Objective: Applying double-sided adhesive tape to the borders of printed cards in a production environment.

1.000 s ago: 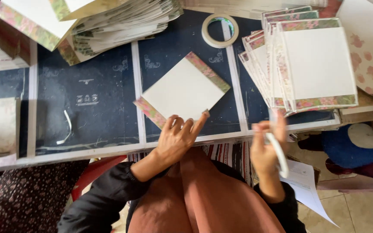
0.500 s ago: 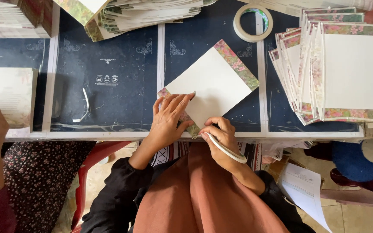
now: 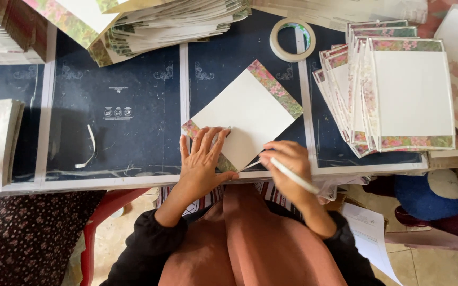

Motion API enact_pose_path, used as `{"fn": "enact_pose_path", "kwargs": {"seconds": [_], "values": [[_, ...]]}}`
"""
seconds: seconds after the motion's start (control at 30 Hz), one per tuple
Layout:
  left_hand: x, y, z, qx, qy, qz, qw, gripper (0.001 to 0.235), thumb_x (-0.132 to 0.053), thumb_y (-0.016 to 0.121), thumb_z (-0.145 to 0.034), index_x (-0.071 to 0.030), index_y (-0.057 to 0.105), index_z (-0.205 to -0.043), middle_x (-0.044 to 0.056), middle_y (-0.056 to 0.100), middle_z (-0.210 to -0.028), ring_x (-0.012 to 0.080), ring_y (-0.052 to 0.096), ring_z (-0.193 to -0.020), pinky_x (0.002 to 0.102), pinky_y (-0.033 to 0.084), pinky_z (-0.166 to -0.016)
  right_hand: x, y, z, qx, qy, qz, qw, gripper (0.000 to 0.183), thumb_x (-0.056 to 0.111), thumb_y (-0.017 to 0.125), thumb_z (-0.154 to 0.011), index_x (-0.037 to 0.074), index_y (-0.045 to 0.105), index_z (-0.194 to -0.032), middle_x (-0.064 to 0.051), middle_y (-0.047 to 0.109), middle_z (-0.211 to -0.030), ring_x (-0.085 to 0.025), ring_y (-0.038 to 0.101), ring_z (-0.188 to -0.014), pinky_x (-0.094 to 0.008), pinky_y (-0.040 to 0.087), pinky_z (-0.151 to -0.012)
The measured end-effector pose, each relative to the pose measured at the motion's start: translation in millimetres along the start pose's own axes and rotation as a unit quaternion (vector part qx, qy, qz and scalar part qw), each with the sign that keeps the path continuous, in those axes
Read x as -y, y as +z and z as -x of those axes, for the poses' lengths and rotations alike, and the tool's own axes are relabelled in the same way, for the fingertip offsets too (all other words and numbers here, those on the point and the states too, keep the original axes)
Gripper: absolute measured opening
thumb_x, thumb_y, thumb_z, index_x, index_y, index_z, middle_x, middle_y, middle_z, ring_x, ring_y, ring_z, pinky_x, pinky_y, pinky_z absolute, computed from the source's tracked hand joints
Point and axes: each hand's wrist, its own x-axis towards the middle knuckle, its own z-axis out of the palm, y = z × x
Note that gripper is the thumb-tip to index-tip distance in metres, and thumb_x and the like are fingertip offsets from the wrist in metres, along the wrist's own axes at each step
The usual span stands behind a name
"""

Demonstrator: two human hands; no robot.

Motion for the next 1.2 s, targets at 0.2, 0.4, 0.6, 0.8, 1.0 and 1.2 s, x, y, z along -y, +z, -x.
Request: {"fn": "enact_pose_path", "kwargs": {"seconds": [0.2, 0.4, 0.6, 0.8, 1.0, 1.2], "values": [[-3, -4, -1, 0.022, -0.007, -0.013, 1.0, 0.102, -0.051, 0.076, -0.066, -0.014, 0.024, -0.146, 0.011, 0.028, -0.144, 0.0358, 0.016, -0.136, 0.071, 0.002, -0.101, -99, -10, -24, -0.101, 0.016, -0.008, 0.995, 0.009, 0.014, 0.08, -0.074, 0.015, 0.071, -0.077, 0.002, 0.071, -0.085, -0.02, 0.064, -0.084, -0.031, 0.049, -0.08], [-2, -1, -1, 0.039, -0.019, -0.043, 0.998, 0.102, -0.057, 0.073, -0.066, -0.017, 0.025, -0.146, 0.009, 0.027, -0.146, 0.0342, 0.015, -0.137, 0.071, 0.001, -0.101, -107, -9, -39, -0.131, 0.022, 0.063, 0.989, 0.012, 0.01, 0.081, -0.074, 0.018, 0.072, -0.075, 0.007, 0.069, -0.078, -0.015, 0.063, -0.076, -0.026, 0.049, -0.075], [-8, -9, 1, 0.032, -0.011, -0.03, 0.999, 0.09, -0.049, 0.069, -0.074, -0.016, 0.026, -0.146, 0.013, 0.024, -0.148, 0.0386, 0.013, -0.138, 0.074, -0.003, -0.097, -107, -8, -35, -0.091, -0.031, 0.221, 0.97, 0.029, 0.011, 0.076, -0.074, 0.019, 0.072, -0.101, -0.004, 0.067, -0.098, -0.027, 0.062, -0.08, -0.04, 0.052, -0.071], [38, 5, -18, -0.175, -0.052, -0.157, 0.971, 0.065, -0.027, 0.051, -0.091, -0.016, 0.026, -0.15, 0.01, 0.037, -0.148, 0.0385, 0.02, -0.139, 0.071, -0.004, -0.1, -63, 22, 15, -0.078, -0.078, 0.219, 0.97, 0.017, 0.031, 0.067, -0.084, 0.014, 0.067, -0.09, 0.004, 0.063, -0.104, -0.022, 0.055, -0.097, -0.038, 0.036, -0.084], [-11, 37, 6, -0.125, 0.15, -0.119, 0.973, 0.065, -0.061, 0.032, -0.086, -0.034, 0.03, -0.145, 0.002, 0.032, -0.15, 0.0318, 0.027, -0.138, 0.053, 0.025, -0.107, 4, 34, 28, -0.147, -0.092, 0.221, 0.96, 0.022, 0.028, 0.064, -0.089, 0.007, 0.064, -0.087, -0.007, 0.064, -0.1, -0.027, 0.06, -0.095, -0.037, 0.041, -0.084], [63, 1, -17, -0.139, -0.023, -0.153, 0.978, 0.074, -0.06, 0.037, -0.09, -0.022, 0.018, -0.151, 0.005, 0.028, -0.152, 0.0244, 0.023, -0.14, 0.057, 0.004, -0.109, 24, 44, 36, -0.101, -0.115, 0.133, 0.979, 0.03, 0.034, 0.063, -0.087, 0.005, 0.066, -0.094, -0.007, 0.065, -0.1, -0.028, 0.06, -0.098, -0.04, 0.042, -0.087]]}}
